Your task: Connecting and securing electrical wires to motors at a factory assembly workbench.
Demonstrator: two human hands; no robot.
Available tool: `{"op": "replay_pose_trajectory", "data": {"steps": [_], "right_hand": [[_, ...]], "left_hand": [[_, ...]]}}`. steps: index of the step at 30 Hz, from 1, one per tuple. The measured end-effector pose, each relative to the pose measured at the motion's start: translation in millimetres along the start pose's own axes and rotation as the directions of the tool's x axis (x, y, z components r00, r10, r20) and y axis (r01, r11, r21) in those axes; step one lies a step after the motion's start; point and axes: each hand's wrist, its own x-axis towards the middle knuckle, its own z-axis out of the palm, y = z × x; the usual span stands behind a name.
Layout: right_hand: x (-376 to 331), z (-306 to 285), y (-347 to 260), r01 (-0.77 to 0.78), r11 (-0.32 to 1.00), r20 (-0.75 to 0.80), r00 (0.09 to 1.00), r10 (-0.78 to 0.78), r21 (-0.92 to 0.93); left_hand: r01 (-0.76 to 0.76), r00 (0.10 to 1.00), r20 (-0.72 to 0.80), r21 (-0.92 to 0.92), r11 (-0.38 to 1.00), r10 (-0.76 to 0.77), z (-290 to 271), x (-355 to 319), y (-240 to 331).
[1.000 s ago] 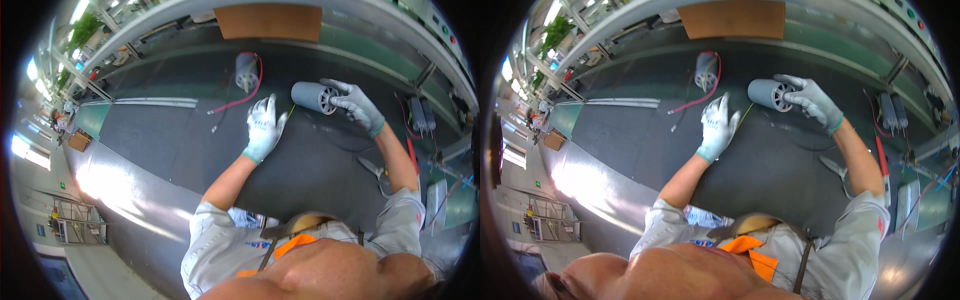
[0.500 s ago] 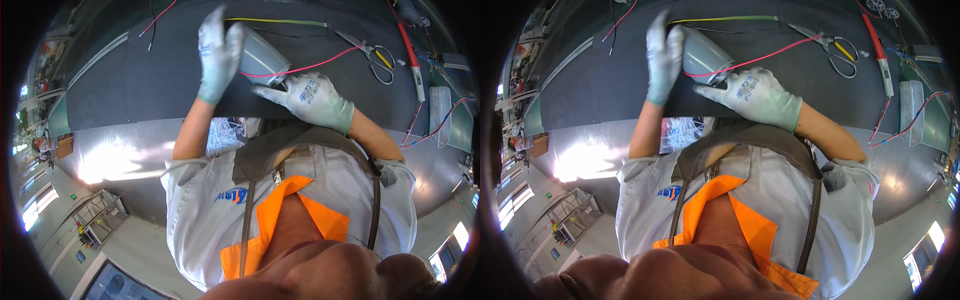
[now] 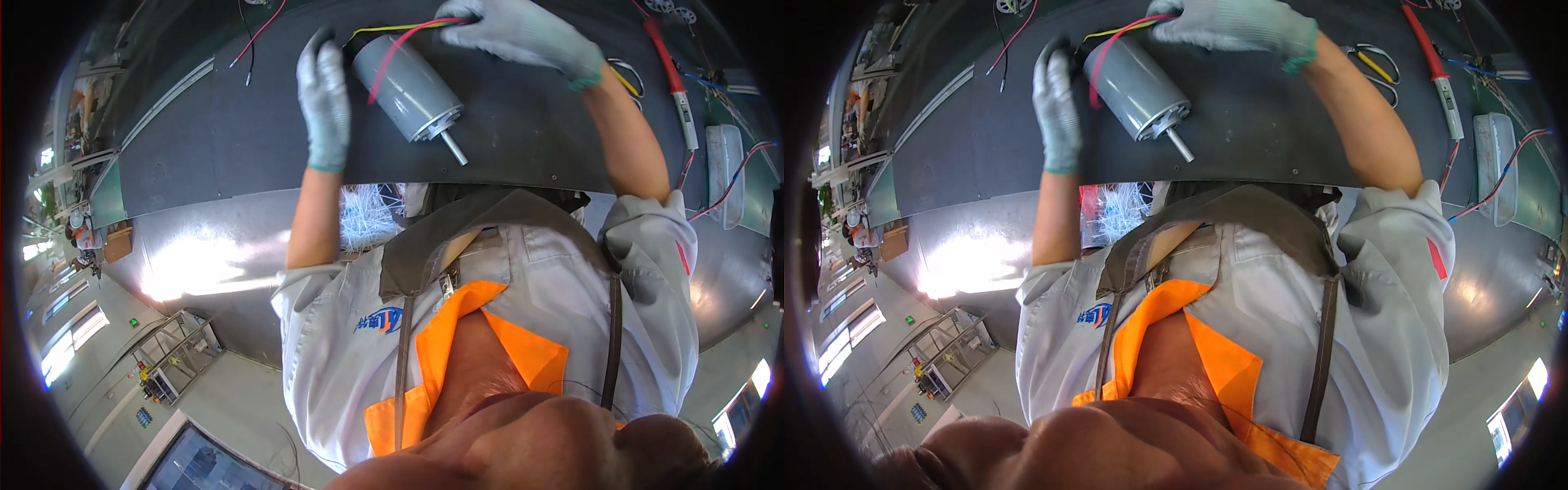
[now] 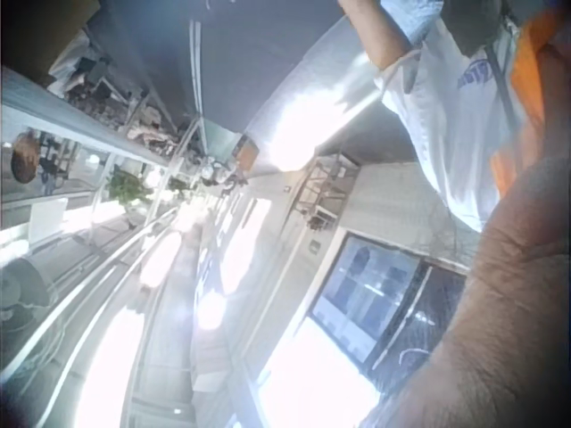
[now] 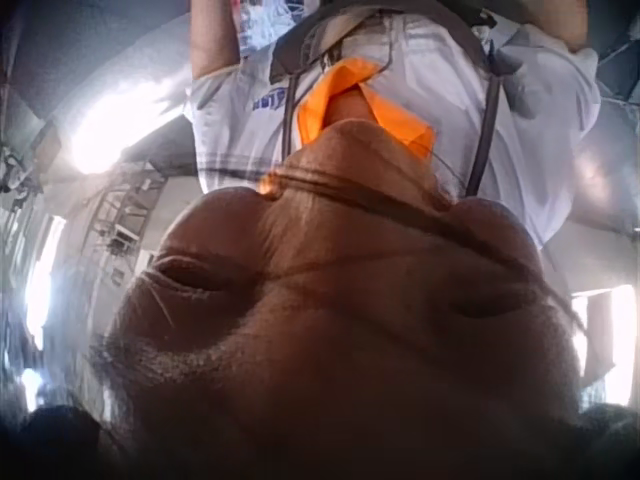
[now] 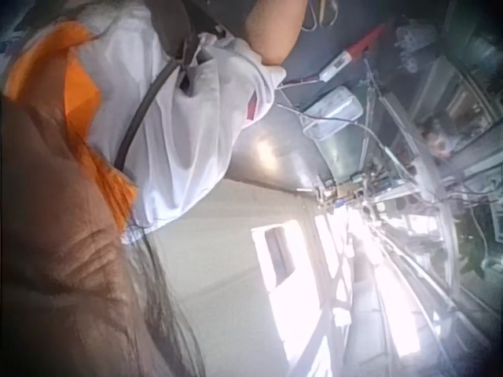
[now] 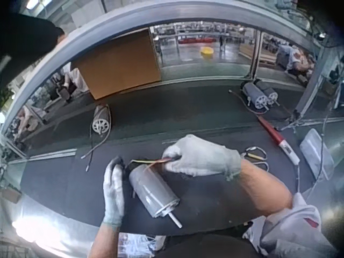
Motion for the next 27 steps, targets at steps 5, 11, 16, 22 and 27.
{"op": "replay_pose_trajectory", "data": {"steps": [5, 11, 16, 22, 27], "right_hand": [[-8, 32, -84, 0.296, 0.925, 0.32, 0.875, -0.362, 0.238], [-21, 128, -150, 0.502, 0.83, 0.384, 0.736, -0.557, 0.241], [-89, 18, -19, 0.262, 0.945, -0.06, 0.959, -0.278, -0.198], [-226, -8, 112, -0.628, 0.632, -0.562, 0.752, 0.344, -0.454], [-268, -20, 113, -0.886, 0.365, -0.7, 0.453, 0.552, -0.286]], "left_hand": [[0.794, 0.372, 0.664, 0.135, 0.593, -0.649, -54, 22, 51], [0.32, 0.481, 0.372, 0.769, 0.554, -0.794, 3, 43, 102], [0.571, 0.642, 0.28, 0.448, 0.688, -0.714, -10, 28, 41], [0.57, 0.764, 0.29, 0.117, 0.813, -0.577, 20, 8, 24], [0.294, 0.873, 0.329, 0.232, 0.927, -0.359, 61, -1, 37]]}}
